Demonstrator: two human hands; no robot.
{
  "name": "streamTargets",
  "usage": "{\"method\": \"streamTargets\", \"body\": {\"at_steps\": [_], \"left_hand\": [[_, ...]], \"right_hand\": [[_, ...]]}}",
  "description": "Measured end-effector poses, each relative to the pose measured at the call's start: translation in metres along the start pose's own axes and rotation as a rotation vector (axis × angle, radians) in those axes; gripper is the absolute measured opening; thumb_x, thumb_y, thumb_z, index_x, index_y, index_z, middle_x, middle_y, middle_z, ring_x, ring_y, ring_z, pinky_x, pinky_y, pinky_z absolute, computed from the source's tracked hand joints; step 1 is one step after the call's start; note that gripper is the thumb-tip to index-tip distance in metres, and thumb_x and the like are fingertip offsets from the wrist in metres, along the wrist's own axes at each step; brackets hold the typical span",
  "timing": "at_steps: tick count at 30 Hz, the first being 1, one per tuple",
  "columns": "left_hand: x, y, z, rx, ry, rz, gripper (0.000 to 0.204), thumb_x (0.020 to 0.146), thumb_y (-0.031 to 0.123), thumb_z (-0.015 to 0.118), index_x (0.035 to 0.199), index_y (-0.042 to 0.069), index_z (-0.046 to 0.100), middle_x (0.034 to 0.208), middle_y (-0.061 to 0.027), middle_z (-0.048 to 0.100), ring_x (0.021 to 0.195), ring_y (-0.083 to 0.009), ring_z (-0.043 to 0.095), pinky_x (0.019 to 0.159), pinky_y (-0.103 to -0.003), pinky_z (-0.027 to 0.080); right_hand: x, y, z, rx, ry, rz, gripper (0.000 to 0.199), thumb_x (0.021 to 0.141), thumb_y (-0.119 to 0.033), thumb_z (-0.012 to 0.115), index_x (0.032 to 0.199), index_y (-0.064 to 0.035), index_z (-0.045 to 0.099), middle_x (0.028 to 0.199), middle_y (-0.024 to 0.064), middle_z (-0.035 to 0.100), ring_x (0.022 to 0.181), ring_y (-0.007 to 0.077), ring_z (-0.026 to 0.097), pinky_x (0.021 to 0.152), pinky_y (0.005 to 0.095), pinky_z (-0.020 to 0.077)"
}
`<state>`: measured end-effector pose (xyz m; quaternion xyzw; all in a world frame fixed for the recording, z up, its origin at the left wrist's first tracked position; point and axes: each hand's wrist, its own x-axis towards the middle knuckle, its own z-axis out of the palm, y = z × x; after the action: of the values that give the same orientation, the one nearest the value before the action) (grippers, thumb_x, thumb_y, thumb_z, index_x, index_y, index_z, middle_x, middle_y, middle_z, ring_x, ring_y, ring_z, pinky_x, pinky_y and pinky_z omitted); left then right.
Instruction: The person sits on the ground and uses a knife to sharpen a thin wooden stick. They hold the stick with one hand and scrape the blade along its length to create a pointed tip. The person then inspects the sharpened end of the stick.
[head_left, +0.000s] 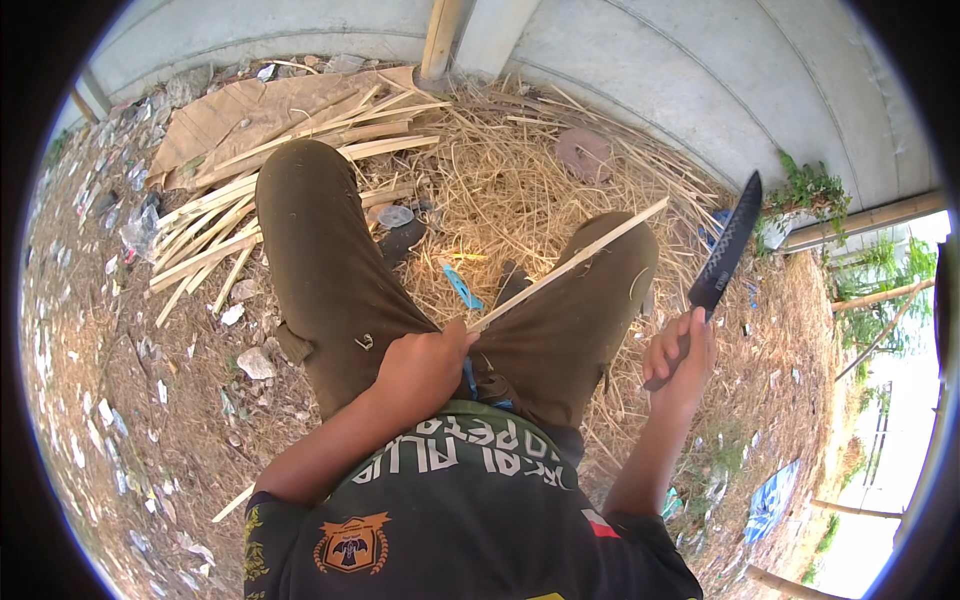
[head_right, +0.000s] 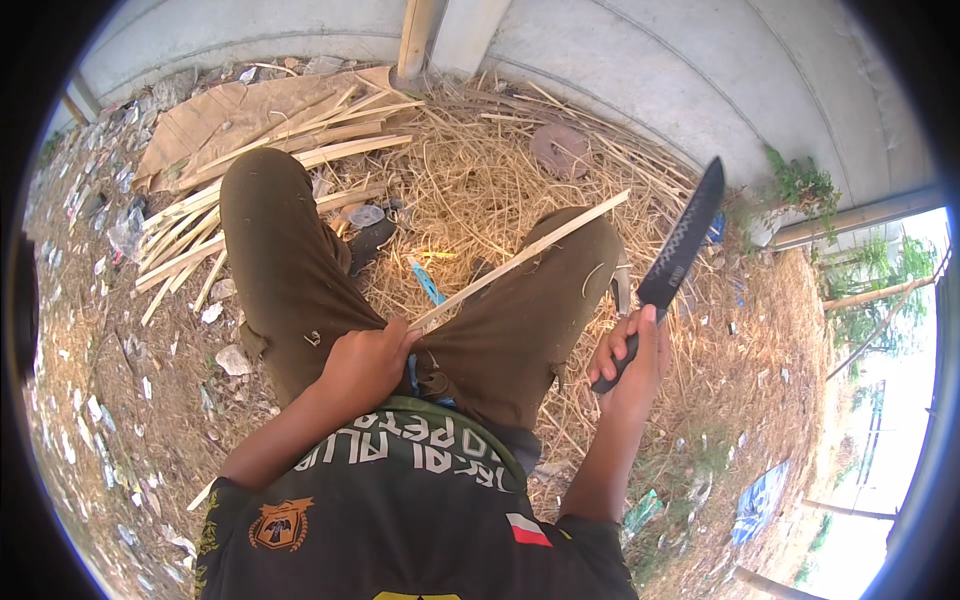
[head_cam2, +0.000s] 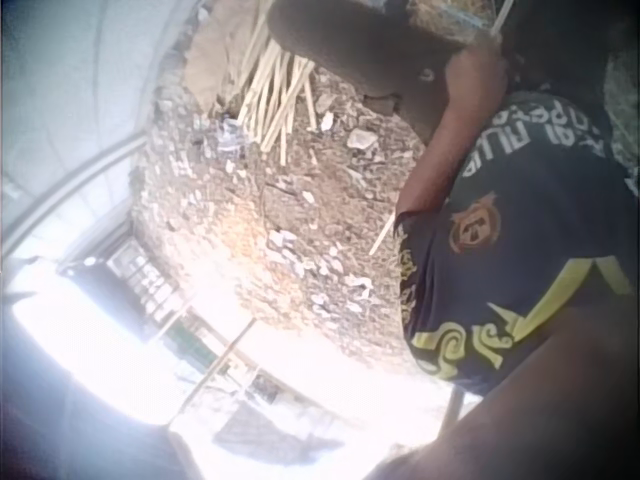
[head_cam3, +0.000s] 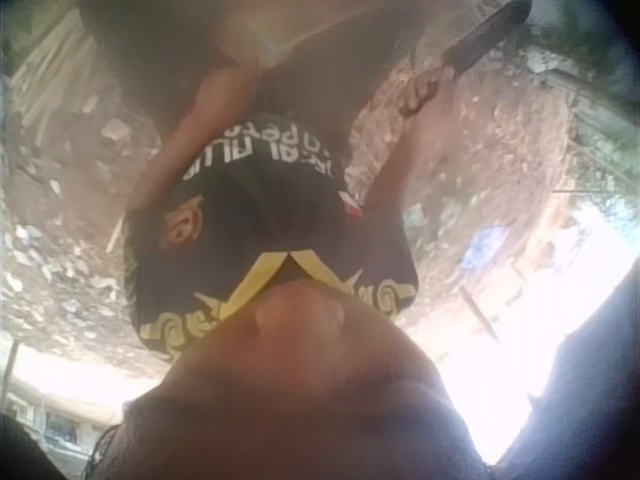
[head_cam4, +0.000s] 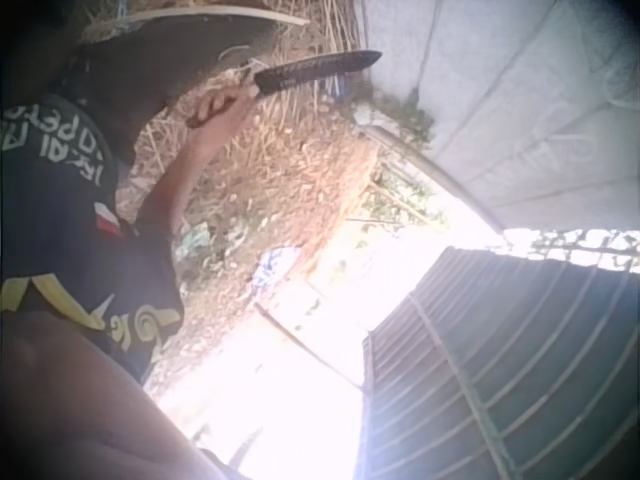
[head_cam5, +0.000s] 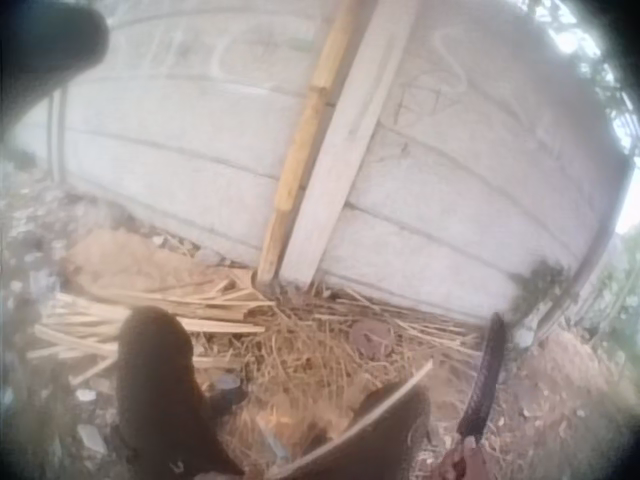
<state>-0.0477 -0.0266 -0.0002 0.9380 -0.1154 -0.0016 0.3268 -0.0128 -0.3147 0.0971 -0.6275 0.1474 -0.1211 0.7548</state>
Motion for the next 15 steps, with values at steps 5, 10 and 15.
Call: {"method": "streamTargets", "body": {"at_steps": [5,10,15], "left_hand": [[-0.002,-0.002,0.003,-0.003,0.017,0.001,0.029,0.102,0.029,0.056,0.085,0.006,0.052,0.053,-0.0168,0.058,0.05,-0.0392,0.062,0.045,-0.049,0.048],[-0.003,-0.001,0.002,-0.004,0.014,0.008,0.029,0.101,0.029,0.057,0.084,0.006,0.052,0.053,-0.0166,0.058,0.05,-0.039,0.062,0.045,-0.049,0.049],[-0.001,-0.002,0.001,0.001,0.007,0.021,0.029,0.101,0.029,0.058,0.085,0.006,0.052,0.053,-0.0165,0.058,0.05,-0.0391,0.062,0.046,-0.049,0.049]], "right_hand": [[-0.006,0.031,0.001,-0.636,-0.131,0.121,0.032,0.105,-0.034,0.052,0.087,-0.0084,0.045,0.059,0.0,0.041,0.04,0.0092,0.039,0.038,0.0256,0.0392],[-0.006,0.009,-0.005,-0.046,-0.214,0.386,0.03,0.104,-0.03,0.054,0.086,-0.0092,0.044,0.059,0.0009,0.041,0.038,0.0105,0.039,0.033,0.026,0.0366],[-0.006,0.016,0.006,-0.064,0.116,-0.182,0.029,0.105,-0.031,0.054,0.088,-0.0096,0.045,0.061,0.0,0.041,0.041,0.0098,0.041,0.035,0.0255,0.0372]]}}
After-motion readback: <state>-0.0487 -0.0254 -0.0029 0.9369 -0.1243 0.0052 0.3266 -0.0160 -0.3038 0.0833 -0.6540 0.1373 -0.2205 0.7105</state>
